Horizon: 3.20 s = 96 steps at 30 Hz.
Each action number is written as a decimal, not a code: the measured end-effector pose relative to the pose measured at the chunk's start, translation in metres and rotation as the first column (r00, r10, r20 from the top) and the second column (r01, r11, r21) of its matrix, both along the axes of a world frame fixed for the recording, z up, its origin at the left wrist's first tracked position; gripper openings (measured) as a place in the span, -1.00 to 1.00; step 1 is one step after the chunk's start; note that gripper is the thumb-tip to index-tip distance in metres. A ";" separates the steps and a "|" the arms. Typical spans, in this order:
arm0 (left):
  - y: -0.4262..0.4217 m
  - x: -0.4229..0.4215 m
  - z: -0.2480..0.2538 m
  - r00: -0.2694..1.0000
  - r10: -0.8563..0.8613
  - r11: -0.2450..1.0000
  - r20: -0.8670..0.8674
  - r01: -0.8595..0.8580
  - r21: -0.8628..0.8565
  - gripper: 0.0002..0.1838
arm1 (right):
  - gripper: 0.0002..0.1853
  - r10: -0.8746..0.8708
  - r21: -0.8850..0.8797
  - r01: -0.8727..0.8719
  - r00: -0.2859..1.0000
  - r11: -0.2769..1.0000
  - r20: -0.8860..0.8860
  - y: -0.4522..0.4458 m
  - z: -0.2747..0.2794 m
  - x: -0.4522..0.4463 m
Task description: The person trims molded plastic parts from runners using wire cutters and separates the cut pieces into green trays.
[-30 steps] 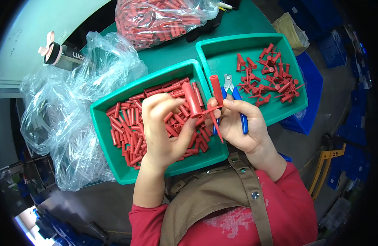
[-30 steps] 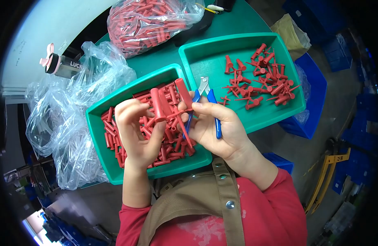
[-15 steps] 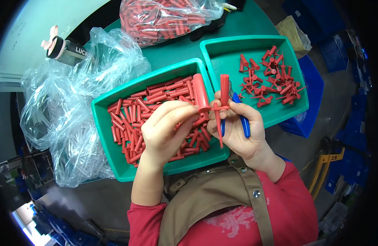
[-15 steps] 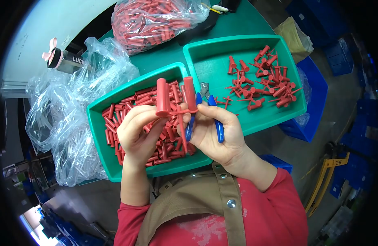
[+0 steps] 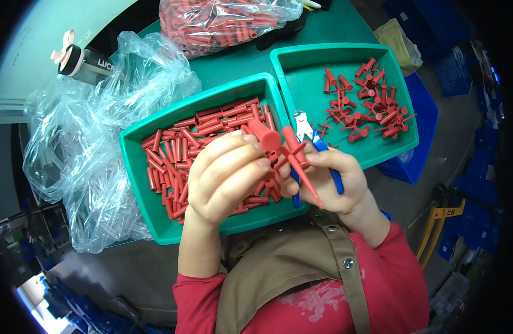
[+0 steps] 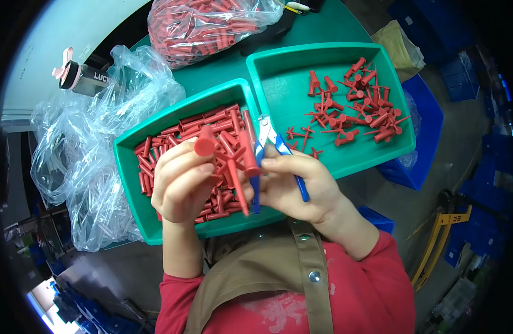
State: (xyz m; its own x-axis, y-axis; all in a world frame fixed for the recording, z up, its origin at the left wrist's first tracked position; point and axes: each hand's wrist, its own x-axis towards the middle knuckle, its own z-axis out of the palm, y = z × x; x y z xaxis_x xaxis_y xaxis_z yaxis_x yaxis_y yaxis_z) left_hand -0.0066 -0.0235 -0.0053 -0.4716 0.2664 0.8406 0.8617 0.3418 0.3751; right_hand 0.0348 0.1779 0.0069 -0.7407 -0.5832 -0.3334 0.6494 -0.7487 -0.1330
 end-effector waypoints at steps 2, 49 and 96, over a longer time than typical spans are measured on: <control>-0.003 -0.004 0.000 0.999 0.040 0.999 0.000 -0.040 0.018 -0.73 | -0.66 0.069 0.300 -0.010 0.979 0.954 -0.189 0.013 0.007 0.004; 0.006 -0.006 -0.002 0.954 -0.163 0.958 0.251 0.214 -0.190 -0.65 | -0.57 0.515 0.004 -0.528 0.827 0.849 -0.226 0.040 -0.006 0.007; 0.006 0.001 0.012 0.578 -0.460 0.876 0.674 0.419 0.238 -0.78 | -0.52 0.389 0.545 0.700 0.392 0.462 -0.834 0.004 0.005 -0.014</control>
